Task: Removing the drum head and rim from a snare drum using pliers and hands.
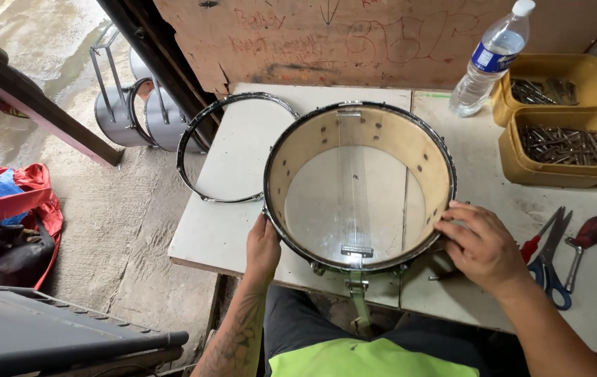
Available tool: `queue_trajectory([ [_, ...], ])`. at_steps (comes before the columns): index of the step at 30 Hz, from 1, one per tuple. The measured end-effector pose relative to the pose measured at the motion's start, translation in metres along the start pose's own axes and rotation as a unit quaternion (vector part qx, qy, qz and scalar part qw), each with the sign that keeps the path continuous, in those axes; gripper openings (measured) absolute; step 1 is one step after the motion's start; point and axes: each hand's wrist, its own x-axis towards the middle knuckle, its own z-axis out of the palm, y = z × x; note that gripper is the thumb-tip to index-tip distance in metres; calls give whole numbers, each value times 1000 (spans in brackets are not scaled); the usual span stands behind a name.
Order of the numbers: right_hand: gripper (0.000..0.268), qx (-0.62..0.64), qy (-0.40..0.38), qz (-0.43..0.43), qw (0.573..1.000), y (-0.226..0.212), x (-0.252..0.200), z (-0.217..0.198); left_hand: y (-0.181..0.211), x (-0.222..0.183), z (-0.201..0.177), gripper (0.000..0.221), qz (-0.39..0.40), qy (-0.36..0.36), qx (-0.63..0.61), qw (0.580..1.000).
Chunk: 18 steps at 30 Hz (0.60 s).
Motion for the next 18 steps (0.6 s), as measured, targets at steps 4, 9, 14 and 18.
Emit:
queue_trajectory([
  [4,38,28,6,48,998,-12,7,2,-9,11,4,31,6,30,42,999],
  [9,51,66,8,205,977,-35,9,-3,-35,-4,6,60,27,69,33,997],
  [14,31,21,103,128,986,-60,-18,12,-58,-52,4,50,398,138,115,900],
  [18,19,61,135,53,988,-115,-30,21,-38,-92,11,12,619,72,195,757],
])
